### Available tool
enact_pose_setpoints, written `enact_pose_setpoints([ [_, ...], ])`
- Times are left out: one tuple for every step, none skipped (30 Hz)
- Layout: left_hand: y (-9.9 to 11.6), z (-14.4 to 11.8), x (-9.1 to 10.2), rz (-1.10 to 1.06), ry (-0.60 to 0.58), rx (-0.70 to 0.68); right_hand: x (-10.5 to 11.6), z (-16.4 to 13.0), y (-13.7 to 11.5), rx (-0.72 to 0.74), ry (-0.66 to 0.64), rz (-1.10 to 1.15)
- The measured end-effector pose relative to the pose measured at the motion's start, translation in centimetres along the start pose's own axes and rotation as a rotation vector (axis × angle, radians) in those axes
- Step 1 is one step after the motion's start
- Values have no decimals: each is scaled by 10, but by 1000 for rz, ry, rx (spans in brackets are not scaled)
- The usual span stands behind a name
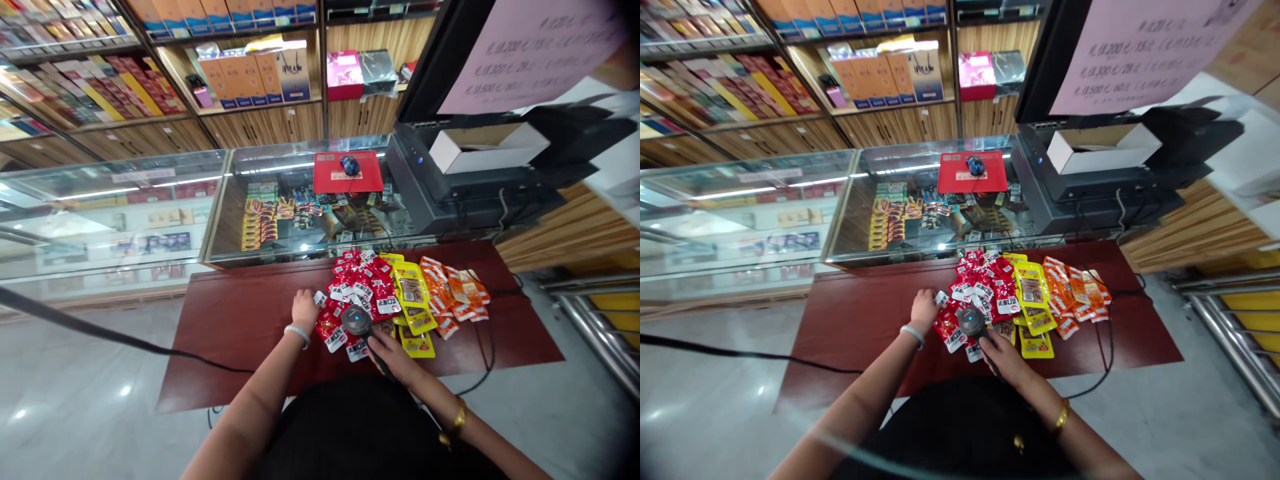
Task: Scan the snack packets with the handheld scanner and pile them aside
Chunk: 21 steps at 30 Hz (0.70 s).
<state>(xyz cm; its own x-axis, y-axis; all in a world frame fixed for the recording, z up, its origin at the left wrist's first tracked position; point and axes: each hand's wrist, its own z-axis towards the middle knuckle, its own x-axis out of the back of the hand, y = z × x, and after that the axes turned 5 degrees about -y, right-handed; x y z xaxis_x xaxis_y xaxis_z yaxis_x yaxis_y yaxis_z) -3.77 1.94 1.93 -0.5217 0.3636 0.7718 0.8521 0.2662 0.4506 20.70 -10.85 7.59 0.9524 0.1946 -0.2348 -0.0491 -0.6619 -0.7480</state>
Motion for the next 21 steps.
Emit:
enact_pose_setpoints([
  [1,3,1,-17,-19,6,-1,0,0,-2,4,-7],
  [0,5,2,-57,-39,12,-2,0,-1,-3,7,-14],
  [-3,5,3,-112,-60,17,-4,0,-2,-3,10,-18],
  [-8,5,4,-172,-80,22,-6,0,-4,-3,13,-18],
  [-14,4,4,-228,-93,32,-9,-1,-7,-2,17,-16],
  [-22,2,5,-283,-97,51,-12,-1,-9,-1,19,-16],
  [-31,-1,5,-341,-89,79,-14,-1,-11,-2,18,-19],
  [-40,-4,6,-416,-69,110,-17,0,-12,-4,14,-27],
  [-50,-7,6,-513,-41,145,-21,2,-14,-5,6,-42],
  [-61,-12,7,-630,-10,173,-24,4,-15,-1,-6,-65],
  [-71,-16,8,-757,22,187,-28,8,-17,7,-20,-95],
  [-80,-21,9,-877,56,188,-33,12,-18,23,-34,-129],
  [-90,-26,10,-978,93,180,-39,17,-21,41,-50,-163],
  [-98,-31,11,-1053,131,168,-46,22,-24,60,-71,-196],
  [-106,-36,13,-1101,170,157,-54,29,-27,76,-92,-224],
  [-113,-41,15,-1129,206,150,-63,35,-30,84,-121,-245],
  [-119,-46,17,-1145,238,152,-73,42,-34,89,-147,-263],
  [-125,-50,19,-1155,265,160,-83,49,-37,91,-176,-278],
  [-130,-54,21,-1162,287,171,-93,56,-40,91,-203,-288],
  [-135,-58,23,-1165,311,183,-103,62,-43,90,-226,-295],
  [-140,-62,24,-1168,334,195,-113,68,-45,84,-250,-298],
])
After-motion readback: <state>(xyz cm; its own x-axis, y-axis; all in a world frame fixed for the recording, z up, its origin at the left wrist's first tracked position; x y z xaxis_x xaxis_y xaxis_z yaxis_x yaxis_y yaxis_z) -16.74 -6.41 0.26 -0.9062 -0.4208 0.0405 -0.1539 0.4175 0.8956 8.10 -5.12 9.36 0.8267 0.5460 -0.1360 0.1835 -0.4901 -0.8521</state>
